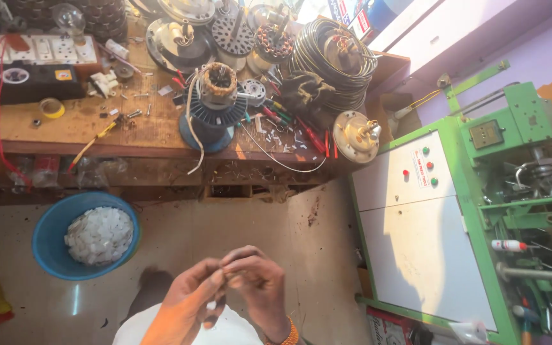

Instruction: The person assembles an electric motor by hand, inserting a rotor into a stator, aligning and seating a metal end cap, and tightening fasteners. The person handles the rotor, stator, end cap, and small hardware on a cluttered workbench.

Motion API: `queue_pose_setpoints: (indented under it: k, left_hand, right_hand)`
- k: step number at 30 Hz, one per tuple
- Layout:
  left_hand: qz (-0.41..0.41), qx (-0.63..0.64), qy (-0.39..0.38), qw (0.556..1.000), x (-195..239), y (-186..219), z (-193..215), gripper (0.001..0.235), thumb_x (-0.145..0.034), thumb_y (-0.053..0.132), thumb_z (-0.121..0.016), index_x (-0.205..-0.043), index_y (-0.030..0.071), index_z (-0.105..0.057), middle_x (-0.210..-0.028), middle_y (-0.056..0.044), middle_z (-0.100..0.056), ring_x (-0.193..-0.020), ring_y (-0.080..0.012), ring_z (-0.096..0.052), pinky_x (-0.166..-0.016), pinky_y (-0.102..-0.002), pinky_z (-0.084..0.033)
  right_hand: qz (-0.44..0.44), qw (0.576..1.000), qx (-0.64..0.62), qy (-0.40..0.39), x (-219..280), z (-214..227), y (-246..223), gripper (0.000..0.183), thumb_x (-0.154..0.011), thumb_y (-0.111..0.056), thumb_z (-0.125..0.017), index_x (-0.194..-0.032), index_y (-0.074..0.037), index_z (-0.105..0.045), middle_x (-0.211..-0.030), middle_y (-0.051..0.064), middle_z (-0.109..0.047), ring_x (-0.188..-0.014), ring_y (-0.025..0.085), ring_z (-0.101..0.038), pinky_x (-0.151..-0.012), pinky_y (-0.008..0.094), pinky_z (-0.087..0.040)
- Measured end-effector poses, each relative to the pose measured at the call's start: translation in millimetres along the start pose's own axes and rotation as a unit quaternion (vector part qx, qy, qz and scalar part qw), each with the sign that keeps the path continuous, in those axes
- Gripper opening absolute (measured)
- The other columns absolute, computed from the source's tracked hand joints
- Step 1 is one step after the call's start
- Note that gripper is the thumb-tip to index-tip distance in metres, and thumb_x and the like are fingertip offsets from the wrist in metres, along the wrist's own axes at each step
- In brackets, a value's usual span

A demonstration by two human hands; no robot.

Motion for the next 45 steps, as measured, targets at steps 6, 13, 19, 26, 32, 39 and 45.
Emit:
queue_pose_setpoints:
  k: [6, 13, 19, 26, 32, 39, 45]
  left_hand:
    - [-0.229, -0.197, 0.068, 0.951, -46.0, 120.4, -25.7, 0.020, -0.094, 0.020, -0.069, -0.105, 0.003, -0.072, -0.076, -0.001, -0.065, -0.065, -0.0079, -0.060, -0.052, -0.023, -0.048]
    - [-0.406, -0.447, 0.193, 0.774, -104.7, 266.4, -39.5, 0.013, -0.096, 0.010, -0.074, -0.108, 0.006, -0.072, -0.090, -0.002, -0.072, -0.074, -0.0098, -0.068, -0.066, -0.027, -0.053]
    - [-0.475, -0.644, 0.185, 0.570, -168.6, 317.4, -63.7, 0.032, -0.083, 0.009, -0.086, -0.113, 0.011, -0.075, -0.118, -0.013, -0.066, -0.112, -0.0346, -0.057, -0.096, -0.044, -0.049]
    - [-0.390, -0.743, 0.173, 0.516, -201.8, 322.0, -74.4, 0.034, -0.078, 0.011, -0.085, -0.112, 0.012, -0.077, -0.125, -0.006, -0.065, -0.119, -0.0325, -0.052, -0.103, -0.043, -0.045]
    - [-0.353, -0.803, 0.171, 0.449, -200.6, 322.4, -89.3, 0.032, -0.074, 0.014, -0.086, -0.105, 0.015, -0.079, -0.125, -0.003, -0.065, -0.121, -0.0298, -0.053, -0.102, -0.044, -0.044]
    - [-0.327, -0.816, 0.164, 0.448, -201.9, 321.1, -97.7, 0.030, -0.076, 0.016, -0.085, -0.105, 0.015, -0.078, -0.127, -0.002, -0.064, -0.123, -0.0302, -0.052, -0.106, -0.044, -0.043]
    - [-0.311, -0.837, 0.157, 0.421, -208.9, 319.8, -98.8, 0.023, -0.078, 0.015, -0.083, -0.099, 0.010, -0.077, -0.123, -0.001, -0.066, -0.124, -0.0269, -0.053, -0.107, -0.043, -0.042]
  right_hand:
    - [-0.039, 0.940, -0.311, 0.131, -49.7, 72.3, 45.6, 0.024, -0.091, -0.017, -0.079, -0.109, -0.002, -0.071, -0.098, 0.010, -0.068, -0.078, 0.015, -0.061, -0.069, 0.031, -0.052]
    - [-0.136, 0.927, -0.297, 0.183, -85.8, 131.8, 51.8, 0.028, -0.089, -0.013, -0.081, -0.113, -0.004, -0.071, -0.095, 0.006, -0.070, -0.076, 0.012, -0.057, -0.072, 0.028, -0.049]
    - [-0.194, 0.923, -0.237, 0.232, -118.6, 151.9, 61.5, 0.026, -0.092, -0.009, -0.079, -0.115, -0.001, -0.070, -0.095, 0.007, -0.070, -0.076, 0.011, -0.059, -0.073, 0.028, -0.051]
    - [-0.166, 0.955, -0.161, 0.188, -185.4, 182.5, 56.2, 0.026, -0.091, -0.005, -0.076, -0.115, 0.002, -0.069, -0.098, 0.010, -0.072, -0.082, 0.013, -0.065, -0.075, 0.027, -0.054]
    - [-0.123, 0.965, -0.129, 0.195, -227.1, 235.2, 40.4, 0.022, -0.094, -0.001, -0.073, -0.116, 0.003, -0.068, -0.101, 0.010, -0.071, -0.083, 0.013, -0.064, -0.078, 0.026, -0.054]
    - [-0.107, 0.962, -0.138, 0.212, -247.9, 272.6, 47.3, 0.023, -0.098, -0.001, -0.072, -0.121, 0.004, -0.068, -0.104, 0.010, -0.069, -0.086, 0.012, -0.064, -0.081, 0.026, -0.055]
    - [-0.117, 0.962, -0.130, 0.208, -254.9, 278.2, 58.3, 0.027, -0.096, -0.001, -0.075, -0.120, 0.004, -0.067, -0.103, 0.010, -0.070, -0.084, 0.012, -0.065, -0.080, 0.025, -0.056]
Point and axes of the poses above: each hand's wrist, its own x-axis away from the middle knuckle, its own z-axis out of the back of the hand, y = z × x, the point moved 5 cm from there along -x, towards the middle knuckle
